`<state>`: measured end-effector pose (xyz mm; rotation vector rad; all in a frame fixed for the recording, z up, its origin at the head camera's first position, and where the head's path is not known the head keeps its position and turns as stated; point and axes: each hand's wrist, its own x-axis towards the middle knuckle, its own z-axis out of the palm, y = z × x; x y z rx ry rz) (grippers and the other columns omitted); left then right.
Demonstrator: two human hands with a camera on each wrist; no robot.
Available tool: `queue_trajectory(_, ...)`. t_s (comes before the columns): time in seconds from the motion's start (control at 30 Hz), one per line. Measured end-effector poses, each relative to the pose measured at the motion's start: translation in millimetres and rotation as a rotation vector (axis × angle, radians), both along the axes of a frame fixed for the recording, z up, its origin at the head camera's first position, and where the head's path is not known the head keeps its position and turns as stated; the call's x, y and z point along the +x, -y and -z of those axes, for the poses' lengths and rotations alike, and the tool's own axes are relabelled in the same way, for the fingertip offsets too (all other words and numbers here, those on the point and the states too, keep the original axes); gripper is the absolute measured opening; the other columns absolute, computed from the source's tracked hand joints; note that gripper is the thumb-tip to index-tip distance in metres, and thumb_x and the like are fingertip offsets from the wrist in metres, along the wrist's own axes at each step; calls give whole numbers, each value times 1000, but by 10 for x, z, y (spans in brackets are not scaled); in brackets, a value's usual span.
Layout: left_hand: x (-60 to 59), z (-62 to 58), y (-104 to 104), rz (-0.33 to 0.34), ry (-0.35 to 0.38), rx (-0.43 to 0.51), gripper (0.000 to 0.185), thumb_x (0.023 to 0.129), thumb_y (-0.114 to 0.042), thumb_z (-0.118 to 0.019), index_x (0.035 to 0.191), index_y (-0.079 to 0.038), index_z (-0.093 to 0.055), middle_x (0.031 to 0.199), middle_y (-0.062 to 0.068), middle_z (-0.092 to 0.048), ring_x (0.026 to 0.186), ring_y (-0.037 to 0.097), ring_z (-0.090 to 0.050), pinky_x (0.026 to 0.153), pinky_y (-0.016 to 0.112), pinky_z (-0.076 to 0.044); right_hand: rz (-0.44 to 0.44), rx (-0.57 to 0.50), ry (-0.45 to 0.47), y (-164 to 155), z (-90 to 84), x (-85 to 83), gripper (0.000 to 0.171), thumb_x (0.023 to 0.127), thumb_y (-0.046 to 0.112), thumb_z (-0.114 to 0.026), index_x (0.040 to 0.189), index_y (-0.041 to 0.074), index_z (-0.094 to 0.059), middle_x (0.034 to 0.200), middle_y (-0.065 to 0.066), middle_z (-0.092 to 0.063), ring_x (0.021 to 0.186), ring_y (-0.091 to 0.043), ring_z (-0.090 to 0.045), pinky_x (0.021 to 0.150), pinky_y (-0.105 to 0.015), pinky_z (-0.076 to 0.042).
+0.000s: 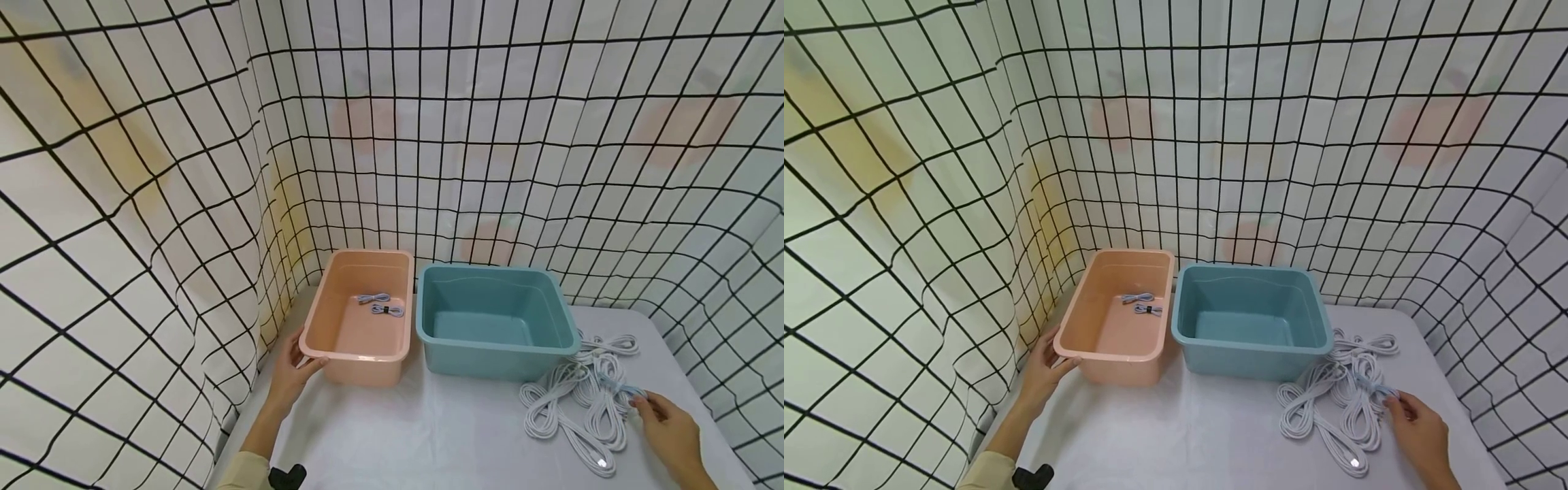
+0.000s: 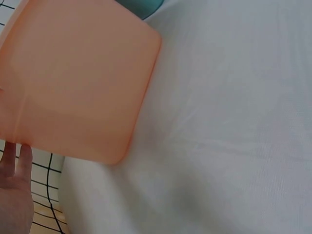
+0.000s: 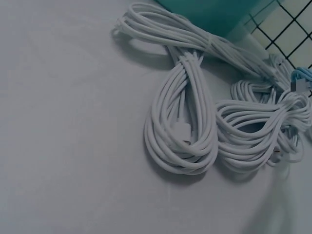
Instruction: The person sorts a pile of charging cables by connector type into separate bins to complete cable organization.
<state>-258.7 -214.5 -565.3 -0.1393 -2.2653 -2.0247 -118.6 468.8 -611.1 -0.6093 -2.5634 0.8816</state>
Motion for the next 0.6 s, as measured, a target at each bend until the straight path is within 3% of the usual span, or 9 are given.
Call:
queue_trajectory(0.17,-10,0,-21,14,-16,4,88,87,-6,-85,159,-12,-36,153,19,-47,138,36,-48,102,22,-47,-52,-20,-21,-72,-154,-29,44,108,24,-57,130,-13,-61,102,-23,-73,70,21,-44,53,-14,-47)
queue_trajectory(0.27,-19,-15,-27,16,-18,6,87,87,-7,-85,159,-12,-37,153,18,-48,138,34,-48,102,21,-47,-88,-50,-71,-96,-243,-60,43,108,23,-57,131,-13,-60,93,-1,-74,72,21,-48,56,-12,-47)
queue_trajectory(0.4,-17,-27,-18,11,-24,7,87,87,-5,-85,159,-10,-36,152,20,-49,137,36,-49,100,20,-48,-142,-121,-184,-82,-349,-104,39,107,15,-59,129,-17,-58,88,33,-61,74,17,-55,60,-9,-48)
queue_trajectory(0.6,5,0,8,9,-18,-18,87,87,-9,-85,159,-10,-37,152,19,-49,139,36,-47,108,39,-45,-179,-257,-301,-45,-544,-204,30,105,7,-59,128,-13,-60,93,33,-64,78,10,-60,66,-7,-50)
